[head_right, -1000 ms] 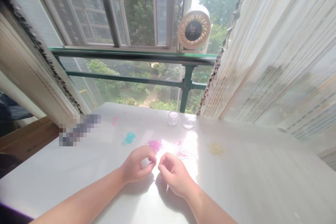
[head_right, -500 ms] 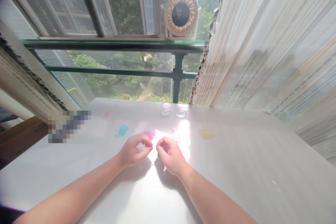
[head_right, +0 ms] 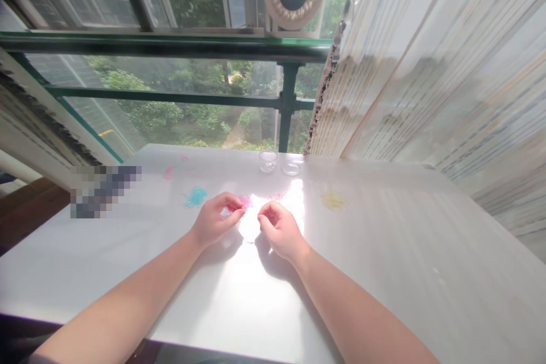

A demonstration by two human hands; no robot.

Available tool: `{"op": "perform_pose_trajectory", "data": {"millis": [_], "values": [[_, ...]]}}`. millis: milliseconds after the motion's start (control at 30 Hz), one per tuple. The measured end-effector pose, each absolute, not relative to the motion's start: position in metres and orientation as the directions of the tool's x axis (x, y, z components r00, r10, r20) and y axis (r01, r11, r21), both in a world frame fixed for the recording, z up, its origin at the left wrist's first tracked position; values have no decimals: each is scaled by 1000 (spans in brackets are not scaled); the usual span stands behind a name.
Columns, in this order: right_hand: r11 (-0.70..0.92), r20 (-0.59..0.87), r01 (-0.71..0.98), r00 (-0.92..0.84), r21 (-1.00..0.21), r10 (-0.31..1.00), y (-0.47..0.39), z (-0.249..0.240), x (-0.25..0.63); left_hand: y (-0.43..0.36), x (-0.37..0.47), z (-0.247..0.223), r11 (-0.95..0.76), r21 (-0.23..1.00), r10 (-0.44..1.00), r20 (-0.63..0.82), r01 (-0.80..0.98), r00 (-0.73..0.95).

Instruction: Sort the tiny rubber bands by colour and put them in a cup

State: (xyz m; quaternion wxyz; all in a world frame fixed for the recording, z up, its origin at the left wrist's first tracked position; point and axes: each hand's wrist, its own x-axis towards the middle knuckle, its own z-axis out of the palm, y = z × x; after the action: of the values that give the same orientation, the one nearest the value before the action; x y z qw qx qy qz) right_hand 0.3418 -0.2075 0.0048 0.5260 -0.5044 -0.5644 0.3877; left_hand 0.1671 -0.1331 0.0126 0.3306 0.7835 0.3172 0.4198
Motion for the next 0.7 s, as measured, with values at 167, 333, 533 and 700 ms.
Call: {"op": "perform_pose_trajectory", "data": {"millis": [167,333,533,700], "values": [[193,207,163,72,-968,976,-207,7,343,-133,168,14,-604,772,721,422,198,550],[112,121,147,54,-983,991,-208,8,342,-138,170,16,-650,731,661,411,206,627],[173,192,213,74,-962,979,-208,11,340,-138,168,21,-649,715,672,377,260,638],[293,341,385,62,-875,938,-207,13,343,-138,166,25,-652,700,683,374,292,627]]}}
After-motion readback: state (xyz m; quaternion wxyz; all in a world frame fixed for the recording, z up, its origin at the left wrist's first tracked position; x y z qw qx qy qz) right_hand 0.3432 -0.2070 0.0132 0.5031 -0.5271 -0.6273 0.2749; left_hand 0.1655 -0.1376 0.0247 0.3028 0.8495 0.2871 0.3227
